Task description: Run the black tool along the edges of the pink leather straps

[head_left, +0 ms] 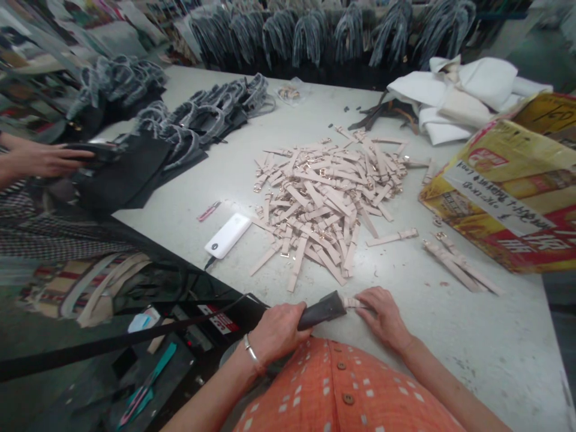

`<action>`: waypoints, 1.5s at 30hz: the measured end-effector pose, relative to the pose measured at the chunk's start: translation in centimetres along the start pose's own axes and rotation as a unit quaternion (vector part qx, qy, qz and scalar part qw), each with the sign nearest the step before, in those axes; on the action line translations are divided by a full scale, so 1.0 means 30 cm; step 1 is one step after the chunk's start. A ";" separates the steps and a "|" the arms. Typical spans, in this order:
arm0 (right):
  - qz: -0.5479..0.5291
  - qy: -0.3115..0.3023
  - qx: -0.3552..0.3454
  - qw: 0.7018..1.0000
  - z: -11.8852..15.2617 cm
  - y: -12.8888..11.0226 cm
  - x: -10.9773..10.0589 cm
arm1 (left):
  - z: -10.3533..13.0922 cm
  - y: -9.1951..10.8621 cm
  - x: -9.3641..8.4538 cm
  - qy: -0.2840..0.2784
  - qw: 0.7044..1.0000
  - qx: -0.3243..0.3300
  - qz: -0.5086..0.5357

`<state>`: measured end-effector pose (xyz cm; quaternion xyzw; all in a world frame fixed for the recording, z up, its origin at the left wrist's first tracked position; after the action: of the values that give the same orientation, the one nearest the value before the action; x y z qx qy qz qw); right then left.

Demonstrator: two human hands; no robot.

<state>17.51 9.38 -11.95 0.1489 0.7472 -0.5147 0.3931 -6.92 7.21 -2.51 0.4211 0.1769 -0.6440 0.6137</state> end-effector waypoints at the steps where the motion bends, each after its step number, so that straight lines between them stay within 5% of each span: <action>1: -0.002 0.001 -0.001 1.000 -0.002 0.003 0.004 | -0.002 0.000 -0.003 0.001 1.000 0.000 0.000; 17: -0.029 0.001 -0.015 0.999 -0.015 -0.004 0.004 | 0.000 0.017 -0.007 0.025 0.998 -0.049 0.007; 23: -0.040 -0.014 -0.007 0.999 -0.017 -0.001 0.001 | 0.030 0.091 0.014 0.002 1.000 0.002 -0.027; 33: -0.065 -0.033 -0.013 0.997 -0.017 0.011 -0.016 | -0.037 0.181 0.004 -0.019 0.998 0.032 -0.046; 45: -0.064 -0.018 -0.018 0.998 -0.024 0.002 -0.023 | -0.015 0.160 -0.019 -0.043 0.997 0.023 -0.060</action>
<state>17.68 10.16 -11.37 0.0848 0.7573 -0.5279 0.3750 -2.34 7.01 -0.96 0.3956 0.1602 -0.7010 0.5713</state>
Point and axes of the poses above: each hand's wrist, its own z-axis away from the middle knuckle, its own x-axis out of the palm, y = z × x, the point moved 4 cm from there along -z, towards the middle knuckle, and after that the axes turned 4 degrees about x, right-handed, at the moved point
